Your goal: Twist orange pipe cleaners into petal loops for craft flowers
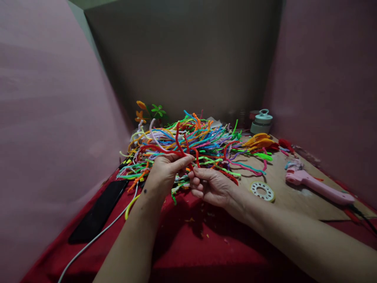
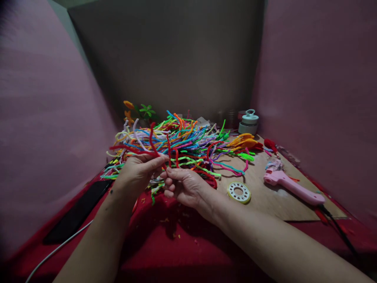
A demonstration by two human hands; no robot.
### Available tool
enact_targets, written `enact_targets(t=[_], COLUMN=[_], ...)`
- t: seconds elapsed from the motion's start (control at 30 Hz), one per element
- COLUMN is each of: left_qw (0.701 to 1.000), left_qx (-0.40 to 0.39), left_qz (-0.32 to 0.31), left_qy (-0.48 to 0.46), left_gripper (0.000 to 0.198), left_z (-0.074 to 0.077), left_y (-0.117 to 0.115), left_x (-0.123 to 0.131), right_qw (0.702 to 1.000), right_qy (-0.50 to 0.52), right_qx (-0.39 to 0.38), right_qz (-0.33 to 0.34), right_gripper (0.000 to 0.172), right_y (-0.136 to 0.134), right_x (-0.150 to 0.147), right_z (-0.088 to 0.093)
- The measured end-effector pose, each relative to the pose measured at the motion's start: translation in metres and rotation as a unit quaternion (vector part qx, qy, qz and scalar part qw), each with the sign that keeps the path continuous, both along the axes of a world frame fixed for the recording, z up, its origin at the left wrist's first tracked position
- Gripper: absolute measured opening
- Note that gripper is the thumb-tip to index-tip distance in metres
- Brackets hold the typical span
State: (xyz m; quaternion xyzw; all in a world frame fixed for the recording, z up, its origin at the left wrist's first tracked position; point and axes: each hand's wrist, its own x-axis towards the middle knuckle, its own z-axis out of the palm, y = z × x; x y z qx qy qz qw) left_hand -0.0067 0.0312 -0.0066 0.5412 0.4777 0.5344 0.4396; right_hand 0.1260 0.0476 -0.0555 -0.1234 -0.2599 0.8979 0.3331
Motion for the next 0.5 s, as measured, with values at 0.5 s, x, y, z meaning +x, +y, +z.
enact_targets(t=[0.5], left_qw=[0.999], left_qx=[-0.016], left_qz=[0.004], left_qy=[0.045], left_gripper=[0.02], left_z=[0.0], left_y=[0.0], left_x=[-0.0026], right_qw=[0.972], right_qy=[-0.122], right_qx=[0.185], right_qz=[-0.083], right_gripper=[0.023], right_y=[0.0083], right_x=[0.0061], right_z=[0.0055])
